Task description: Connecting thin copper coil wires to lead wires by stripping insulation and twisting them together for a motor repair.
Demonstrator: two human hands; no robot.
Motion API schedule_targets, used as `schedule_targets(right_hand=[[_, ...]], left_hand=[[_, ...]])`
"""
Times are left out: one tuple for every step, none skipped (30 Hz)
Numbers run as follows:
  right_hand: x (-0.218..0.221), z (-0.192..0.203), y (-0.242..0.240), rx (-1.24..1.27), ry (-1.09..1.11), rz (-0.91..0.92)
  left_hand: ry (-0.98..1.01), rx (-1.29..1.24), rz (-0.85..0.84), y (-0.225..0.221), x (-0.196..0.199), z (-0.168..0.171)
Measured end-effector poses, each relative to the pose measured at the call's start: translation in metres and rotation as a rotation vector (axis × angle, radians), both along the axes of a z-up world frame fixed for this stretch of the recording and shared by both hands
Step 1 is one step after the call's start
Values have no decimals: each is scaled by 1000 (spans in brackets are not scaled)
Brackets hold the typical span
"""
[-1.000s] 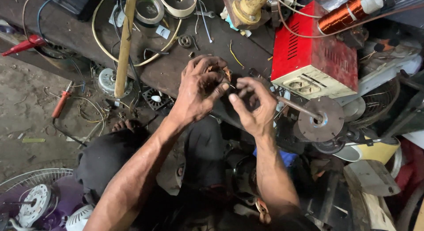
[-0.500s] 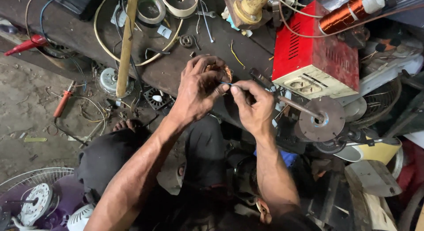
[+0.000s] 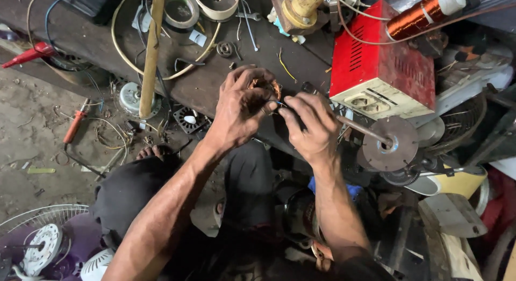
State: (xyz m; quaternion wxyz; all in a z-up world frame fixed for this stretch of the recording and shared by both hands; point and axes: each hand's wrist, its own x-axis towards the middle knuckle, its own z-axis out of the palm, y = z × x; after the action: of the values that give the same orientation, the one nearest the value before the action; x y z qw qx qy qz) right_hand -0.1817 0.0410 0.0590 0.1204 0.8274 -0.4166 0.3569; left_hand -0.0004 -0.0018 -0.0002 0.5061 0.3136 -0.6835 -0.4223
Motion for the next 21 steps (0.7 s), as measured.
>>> schedule_targets(right_hand=[[0, 1, 0, -13, 18, 5], [1, 2, 0, -26, 35, 11], [1, 3, 1, -26, 35, 11], [2, 4, 1, 12, 13, 11], [2, 4, 2, 50, -10, 10], [1, 3, 3, 51, -10, 9], [0, 2, 5, 246, -176, -42], [0, 0, 6, 441, -343, -93], [-3, -6, 4, 442, -342, -92], [-5, -12, 3, 619, -541, -119], [-8, -18, 2, 796, -739, -148], [-6, -17, 3, 797, -739, -150], [-3, -17, 3, 816, -842, -147], [-1, -16, 4, 833, -945, -144], [-5, -18, 6, 835, -944, -144], [-9, -19, 8, 720, -804, -185], [-13, -21, 10, 603, -663, -223], [-11, -17, 9, 604, -662, -221], [-10, -14, 9, 411, -471, -128], [-8, -10, 9, 219, -279, -35], [-8, -12, 8, 218, -280, -38]], left_hand=[[4, -12, 0, -1, -1, -2], [9, -24, 1, -1, -2, -5], [8, -24, 1, -1, -1, -4], [-7, -32, 6, -1, 0, -2], [-22, -39, 9, 0, 1, -1], [-22, -38, 8, 1, 1, -1], [-22, -49, 13, 1, 0, -1], [-22, -61, 18, 1, 0, -1], [-22, -60, 19, 1, 1, 0], [-16, -53, 15, 1, 1, 1], [-8, -45, 8, 1, 1, 1], [-7, -44, 7, 1, 1, 1], [-14, -38, 2, 1, 0, 1], [-22, -32, -2, 1, 0, 1], [-22, -31, 0, 1, 0, 0], [-19, -32, 3, 1, 0, -1], [-16, -35, 7, 0, -1, -1], [-16, -35, 9, 1, 0, -1], [-15, -36, 7, 1, 0, -1], [-13, -36, 4, 1, 0, -1], [-14, -37, 2, 1, 0, -1]])
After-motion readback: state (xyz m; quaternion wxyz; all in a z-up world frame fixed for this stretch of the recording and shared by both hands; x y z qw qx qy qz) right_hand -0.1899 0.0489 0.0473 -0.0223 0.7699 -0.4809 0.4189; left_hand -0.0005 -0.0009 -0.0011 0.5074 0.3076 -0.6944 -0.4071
